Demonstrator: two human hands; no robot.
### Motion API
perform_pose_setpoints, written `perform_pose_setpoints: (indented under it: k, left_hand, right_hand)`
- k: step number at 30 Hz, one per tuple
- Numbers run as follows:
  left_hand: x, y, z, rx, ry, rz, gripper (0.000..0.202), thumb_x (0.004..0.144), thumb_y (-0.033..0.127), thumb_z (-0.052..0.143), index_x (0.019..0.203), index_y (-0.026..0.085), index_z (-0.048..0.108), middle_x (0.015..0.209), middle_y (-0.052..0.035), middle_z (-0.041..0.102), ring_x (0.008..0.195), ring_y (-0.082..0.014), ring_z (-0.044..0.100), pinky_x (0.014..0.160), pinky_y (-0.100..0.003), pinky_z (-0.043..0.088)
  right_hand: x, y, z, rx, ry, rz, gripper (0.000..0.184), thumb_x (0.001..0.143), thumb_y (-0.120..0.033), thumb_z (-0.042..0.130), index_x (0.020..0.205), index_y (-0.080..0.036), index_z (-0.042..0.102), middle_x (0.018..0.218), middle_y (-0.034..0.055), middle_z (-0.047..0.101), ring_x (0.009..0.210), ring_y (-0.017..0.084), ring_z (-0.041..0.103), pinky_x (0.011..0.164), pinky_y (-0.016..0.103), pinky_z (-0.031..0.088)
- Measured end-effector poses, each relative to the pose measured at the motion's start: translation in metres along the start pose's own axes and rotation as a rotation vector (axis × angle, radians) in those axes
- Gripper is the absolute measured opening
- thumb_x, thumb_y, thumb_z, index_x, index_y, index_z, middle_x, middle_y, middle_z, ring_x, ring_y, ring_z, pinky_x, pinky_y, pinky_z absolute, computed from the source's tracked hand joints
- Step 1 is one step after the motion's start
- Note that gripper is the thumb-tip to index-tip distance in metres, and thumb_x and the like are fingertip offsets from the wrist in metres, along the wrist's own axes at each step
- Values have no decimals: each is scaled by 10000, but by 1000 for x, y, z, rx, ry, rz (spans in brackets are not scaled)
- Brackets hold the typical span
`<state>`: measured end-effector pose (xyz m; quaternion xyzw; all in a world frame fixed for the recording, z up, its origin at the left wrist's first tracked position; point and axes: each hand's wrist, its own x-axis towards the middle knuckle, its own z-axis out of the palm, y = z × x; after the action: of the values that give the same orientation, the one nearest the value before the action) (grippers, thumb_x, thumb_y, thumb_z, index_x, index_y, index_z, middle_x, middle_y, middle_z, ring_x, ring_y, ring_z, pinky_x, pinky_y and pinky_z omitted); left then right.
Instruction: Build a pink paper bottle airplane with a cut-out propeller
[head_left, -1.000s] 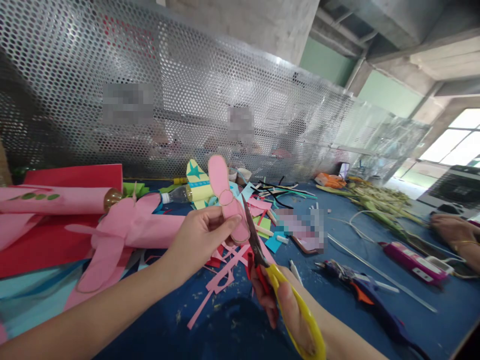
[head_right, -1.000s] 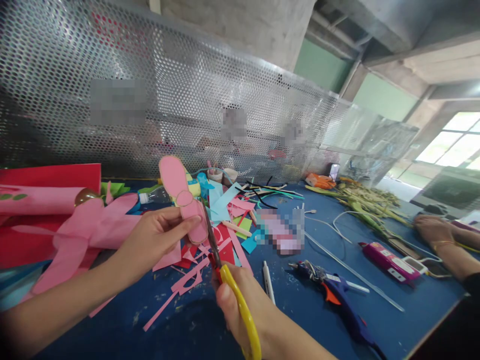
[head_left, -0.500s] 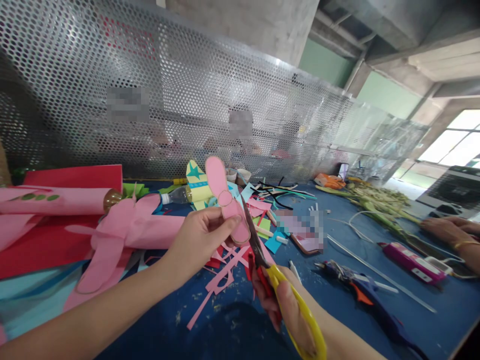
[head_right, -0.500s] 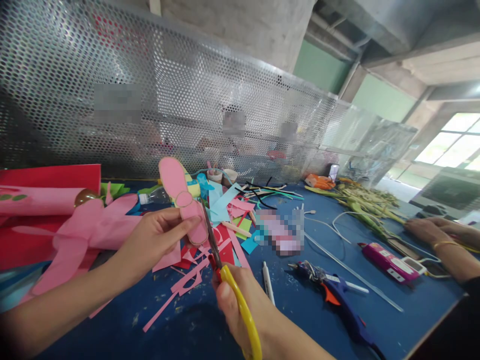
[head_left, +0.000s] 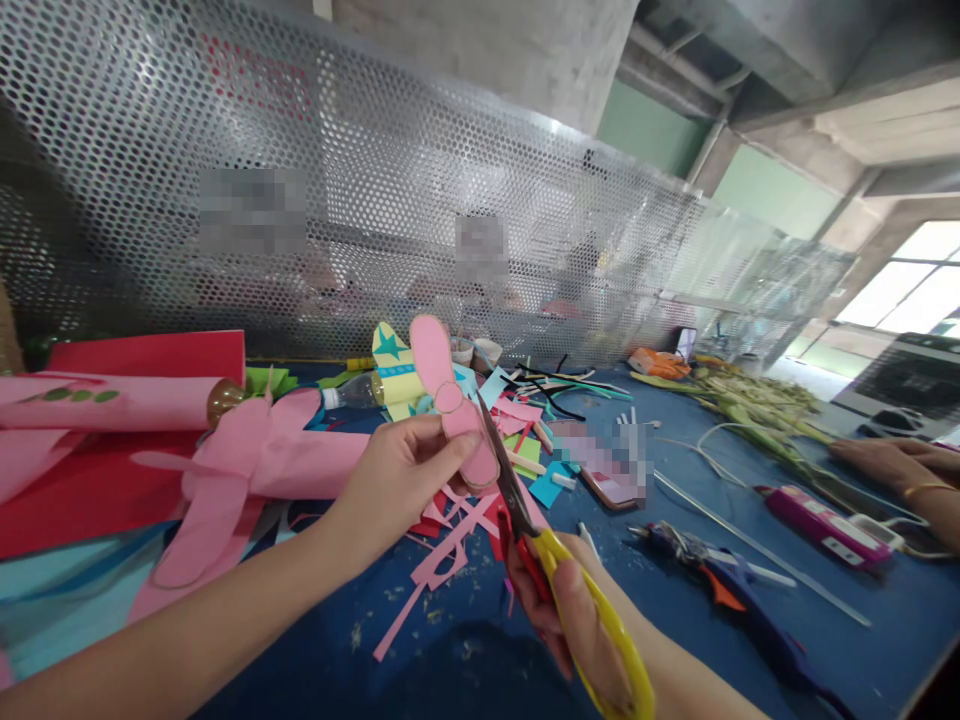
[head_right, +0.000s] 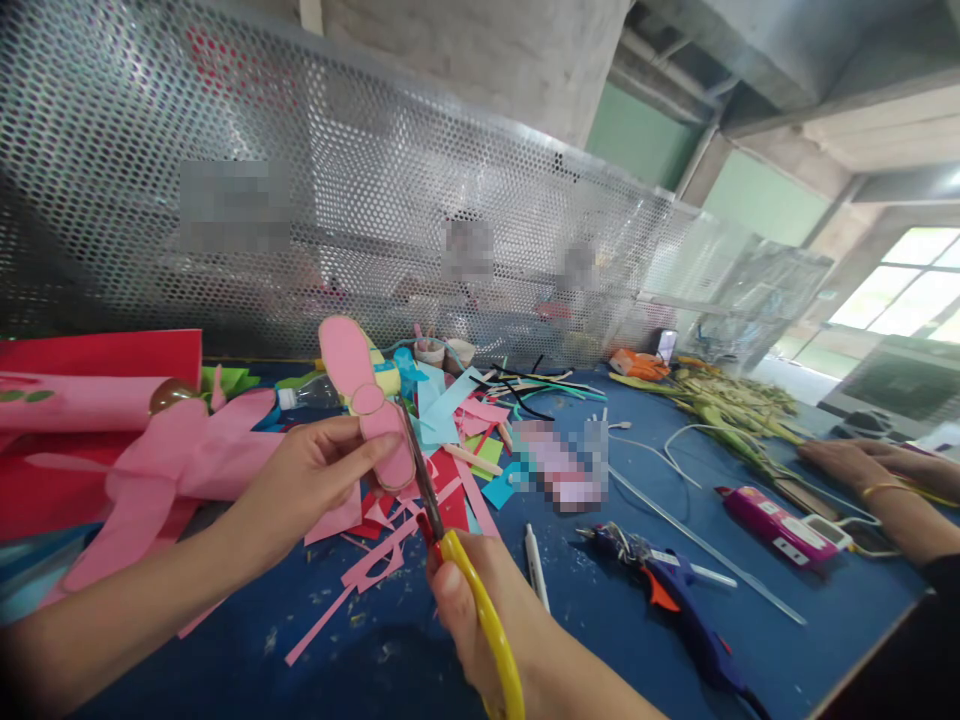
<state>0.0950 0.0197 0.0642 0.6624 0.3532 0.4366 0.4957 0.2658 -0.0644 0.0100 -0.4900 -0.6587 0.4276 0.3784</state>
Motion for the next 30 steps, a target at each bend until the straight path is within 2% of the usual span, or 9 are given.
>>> perform_pose_setpoints:
  k: [8, 13, 16, 19, 23, 30]
  left_hand:
    - [0, -1, 0, -82, 26, -25, 250, 735, 401, 654, 645, 170, 632, 553, 22, 620, 523, -115, 551, 451, -194, 379]
    - [1, 1, 0, -115, 61, -18, 280, 733, 425, 670, 624, 172, 619, 524, 50, 544, 416, -61, 379, 361, -176, 231]
    - [2, 0, -1, -76, 51, -20, 290, 752, 432, 643, 632, 168, 628, 517, 54, 536, 388, -49, 294, 355, -181, 192]
    - [2, -2, 0, -28, 42, -24, 307, 743, 425, 652, 583, 169, 597, 483, 62, 491, 394, -56, 290, 374, -189, 216]
    - [2, -6, -1, 32, 3, 38, 322, 758, 402, 625, 542, 181, 535, 457, 75, 387, 444, -82, 355, 446, -204, 284]
    - [2, -11, -2, 105, -23, 36, 339, 775, 436, 582, 559, 186, 507, 535, 40, 479, 550, -124, 457, 552, -244, 374]
  right_hand:
    - [-2, -2, -2, 21, -34, 45, 701, 726, -896, 215, 665, -221, 395, 456, -74, 306, 334, 69, 294, 290, 199, 239]
    - [0, -2, -3, -18, -51, -24, 687, 744, -881, 218, 664, -220, 385, 477, -65, 317, 365, 73, 308, 305, 196, 243]
    - [0, -4, -3, -46, -44, -59, 691, 746, -881, 204, 676, -217, 384, 529, -52, 353, 383, 70, 316, 326, 198, 279]
    - [-1, -5, -3, -48, -53, -80, 717, 742, -883, 189, 690, -207, 424, 556, -45, 378, 377, 69, 346, 351, 206, 324]
    - [-3, 1, -1, -55, -46, -120, 751, 781, -850, 185, 845, -186, 529, 577, -39, 404, 417, 99, 414, 389, 220, 358]
    - [-5, 15, -2, -49, -77, -200, 647, 859, -764, 231, 965, -198, 524, 646, -22, 436, 522, 122, 425, 464, 225, 418]
